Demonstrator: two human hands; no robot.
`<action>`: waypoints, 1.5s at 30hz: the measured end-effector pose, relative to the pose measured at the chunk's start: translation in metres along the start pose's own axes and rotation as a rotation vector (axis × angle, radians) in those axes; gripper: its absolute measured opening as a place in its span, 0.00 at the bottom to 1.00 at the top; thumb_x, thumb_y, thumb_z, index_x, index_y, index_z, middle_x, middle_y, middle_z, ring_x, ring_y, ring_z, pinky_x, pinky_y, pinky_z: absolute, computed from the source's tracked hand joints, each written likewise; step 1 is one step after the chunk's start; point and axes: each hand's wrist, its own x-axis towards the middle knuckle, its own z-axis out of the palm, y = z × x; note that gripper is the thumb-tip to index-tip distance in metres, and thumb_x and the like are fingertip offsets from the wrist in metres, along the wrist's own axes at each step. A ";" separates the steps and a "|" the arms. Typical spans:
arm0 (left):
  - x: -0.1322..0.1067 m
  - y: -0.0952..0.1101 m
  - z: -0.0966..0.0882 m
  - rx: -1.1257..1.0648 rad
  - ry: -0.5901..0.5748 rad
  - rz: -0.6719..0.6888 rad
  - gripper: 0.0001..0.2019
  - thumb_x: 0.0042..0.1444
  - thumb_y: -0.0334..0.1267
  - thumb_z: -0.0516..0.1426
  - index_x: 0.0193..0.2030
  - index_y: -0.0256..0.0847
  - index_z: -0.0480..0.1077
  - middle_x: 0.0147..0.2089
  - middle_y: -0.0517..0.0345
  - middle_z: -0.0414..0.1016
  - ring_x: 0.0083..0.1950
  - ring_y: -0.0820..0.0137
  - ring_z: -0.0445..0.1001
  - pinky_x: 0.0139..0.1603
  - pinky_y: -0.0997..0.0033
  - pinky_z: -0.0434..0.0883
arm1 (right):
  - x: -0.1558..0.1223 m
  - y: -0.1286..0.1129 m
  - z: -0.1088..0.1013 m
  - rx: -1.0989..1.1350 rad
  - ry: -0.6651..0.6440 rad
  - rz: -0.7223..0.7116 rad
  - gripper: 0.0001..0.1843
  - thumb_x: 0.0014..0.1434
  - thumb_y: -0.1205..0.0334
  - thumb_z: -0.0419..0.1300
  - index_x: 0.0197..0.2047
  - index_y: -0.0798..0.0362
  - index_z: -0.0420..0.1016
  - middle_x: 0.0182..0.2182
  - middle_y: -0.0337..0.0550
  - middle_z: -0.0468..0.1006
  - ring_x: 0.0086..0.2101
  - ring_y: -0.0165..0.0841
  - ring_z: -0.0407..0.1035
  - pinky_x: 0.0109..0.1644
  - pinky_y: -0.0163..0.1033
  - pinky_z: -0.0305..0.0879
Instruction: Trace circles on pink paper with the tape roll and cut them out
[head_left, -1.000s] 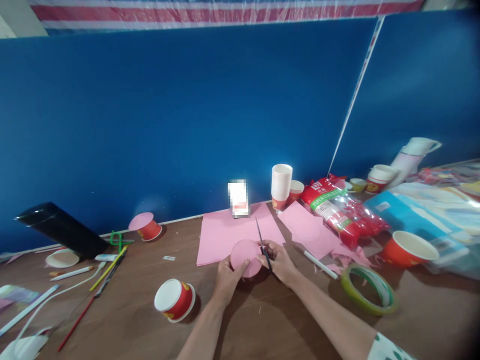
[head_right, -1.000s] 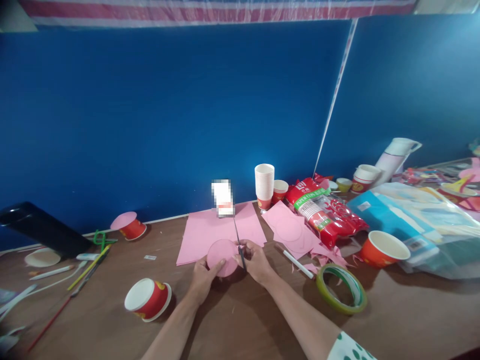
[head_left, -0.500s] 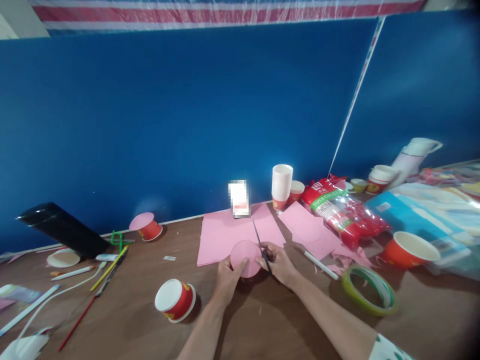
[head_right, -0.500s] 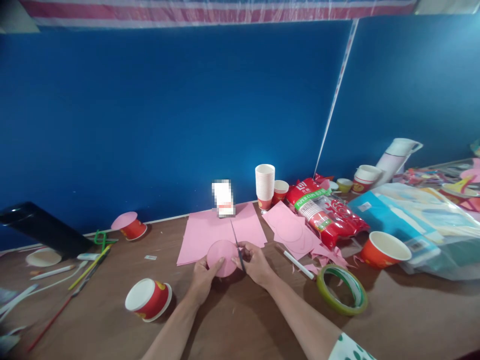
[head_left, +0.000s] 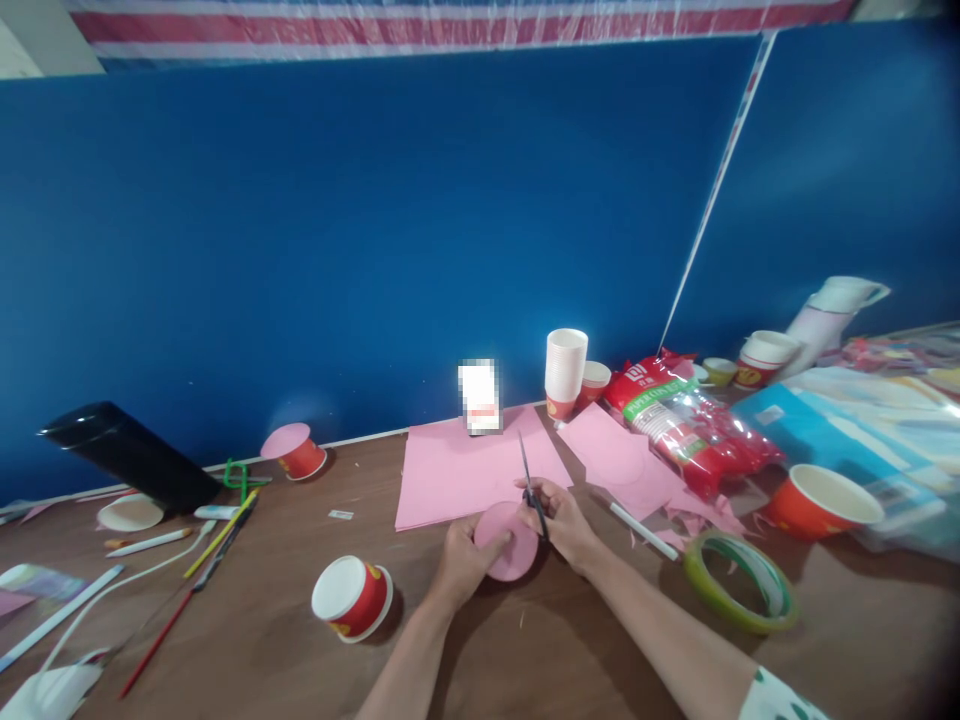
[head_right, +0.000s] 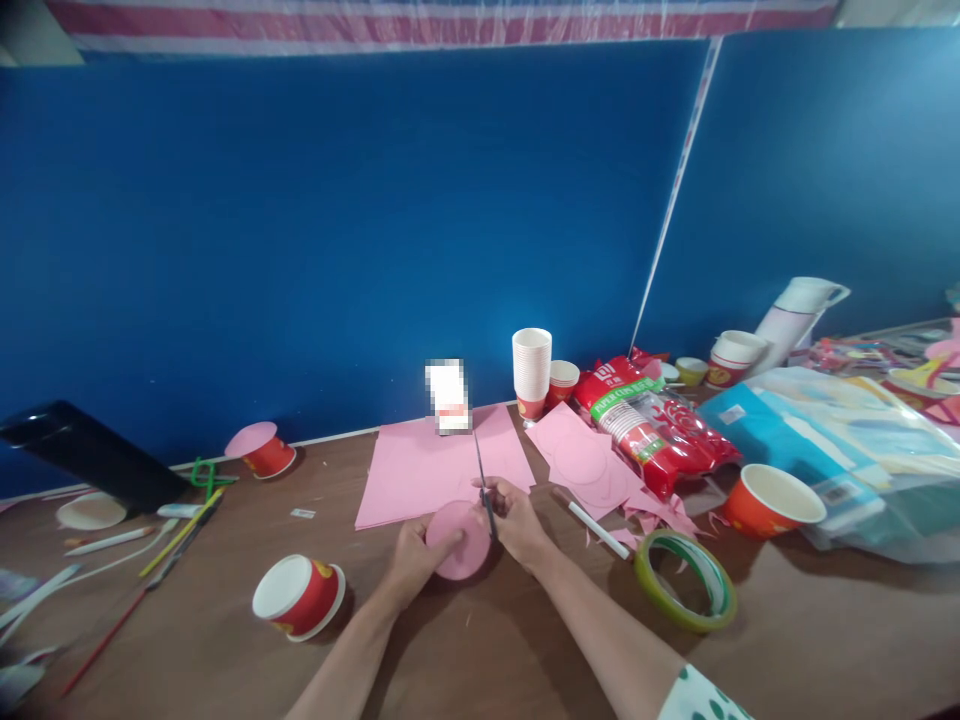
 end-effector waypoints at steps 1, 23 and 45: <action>0.000 0.000 0.001 0.037 -0.021 0.032 0.13 0.44 0.43 0.62 0.31 0.33 0.77 0.28 0.53 0.76 0.28 0.67 0.71 0.28 0.72 0.67 | 0.001 0.001 -0.001 0.006 0.004 0.007 0.24 0.42 0.62 0.68 0.44 0.52 0.70 0.23 0.32 0.66 0.23 0.25 0.59 0.26 0.31 0.55; 0.006 -0.016 -0.002 -0.394 0.199 -0.034 0.15 0.43 0.46 0.63 0.30 0.35 0.74 0.26 0.59 0.73 0.27 0.74 0.66 0.29 0.75 0.64 | 0.000 0.004 -0.001 -0.047 -0.045 -0.008 0.26 0.43 0.62 0.68 0.47 0.52 0.69 0.25 0.33 0.69 0.26 0.26 0.63 0.32 0.33 0.60; 0.002 -0.005 -0.005 -0.221 0.149 -0.085 0.14 0.42 0.46 0.63 0.29 0.35 0.74 0.24 0.60 0.72 0.25 0.75 0.64 0.25 0.77 0.61 | -0.001 -0.002 -0.003 -0.073 -0.189 0.040 0.25 0.44 0.62 0.68 0.46 0.53 0.68 0.23 0.30 0.64 0.23 0.23 0.57 0.28 0.31 0.54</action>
